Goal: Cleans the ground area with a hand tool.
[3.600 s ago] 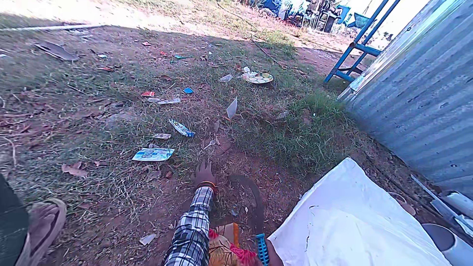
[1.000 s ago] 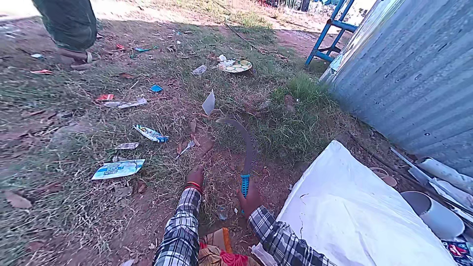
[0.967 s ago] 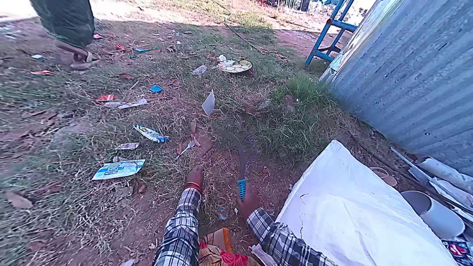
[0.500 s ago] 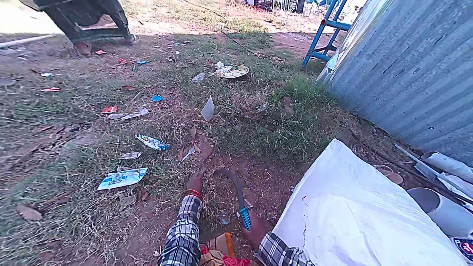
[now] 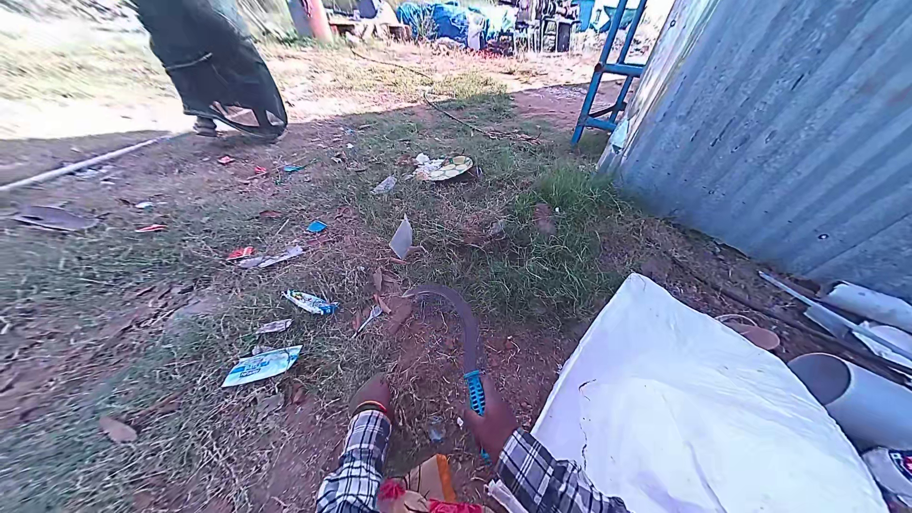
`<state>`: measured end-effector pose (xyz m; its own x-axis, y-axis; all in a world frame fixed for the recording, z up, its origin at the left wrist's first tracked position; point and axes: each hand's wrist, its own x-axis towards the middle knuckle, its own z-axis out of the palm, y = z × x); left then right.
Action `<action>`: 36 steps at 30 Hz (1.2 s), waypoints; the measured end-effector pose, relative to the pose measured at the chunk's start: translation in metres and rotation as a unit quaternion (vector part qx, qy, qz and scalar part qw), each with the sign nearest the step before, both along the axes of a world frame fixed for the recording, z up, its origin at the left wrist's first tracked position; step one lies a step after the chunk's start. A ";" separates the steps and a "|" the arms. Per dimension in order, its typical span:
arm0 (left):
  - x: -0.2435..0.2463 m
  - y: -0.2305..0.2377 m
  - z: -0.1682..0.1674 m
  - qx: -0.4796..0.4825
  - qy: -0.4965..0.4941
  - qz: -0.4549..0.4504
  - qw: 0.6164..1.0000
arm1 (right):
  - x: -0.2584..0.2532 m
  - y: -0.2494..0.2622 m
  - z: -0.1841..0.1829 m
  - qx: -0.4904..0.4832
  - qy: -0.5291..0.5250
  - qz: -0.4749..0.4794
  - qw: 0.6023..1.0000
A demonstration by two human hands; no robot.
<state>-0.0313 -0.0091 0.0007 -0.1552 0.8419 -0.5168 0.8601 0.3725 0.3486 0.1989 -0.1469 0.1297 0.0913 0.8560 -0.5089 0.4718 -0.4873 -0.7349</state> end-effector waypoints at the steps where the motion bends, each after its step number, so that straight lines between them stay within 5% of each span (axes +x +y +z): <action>1: -0.004 -0.009 0.005 -0.020 0.022 0.001 1.000 | -0.003 0.004 0.006 0.005 0.011 0.001 1.000; 5: -0.018 -0.036 0.009 -0.071 0.045 0.017 0.996 | -0.002 0.008 0.003 0.020 0.070 -0.001 0.997; 11: 0.013 -0.015 0.024 0.051 0.030 0.106 0.993 | 0.025 -0.007 -0.020 -0.002 0.093 -0.049 0.994; 19: 0.059 -0.020 0.018 0.231 0.020 -0.027 0.972 | 0.046 -0.026 -0.044 -0.037 0.084 -0.100 0.991; 26: 0.072 -0.015 -0.014 0.042 0.030 -0.186 0.981 | 0.030 -0.033 -0.048 -0.075 0.097 -0.088 0.989; 36: 0.072 -0.015 -0.025 0.106 0.037 -0.120 0.986 | 0.035 -0.048 -0.046 -0.093 0.073 -0.054 0.991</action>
<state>0.0403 -0.0245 -0.0244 0.0299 0.9468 -0.3204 0.9407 0.0817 0.3292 0.2337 -0.1949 0.0834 0.0918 0.7347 -0.6721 0.3046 -0.6633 -0.6835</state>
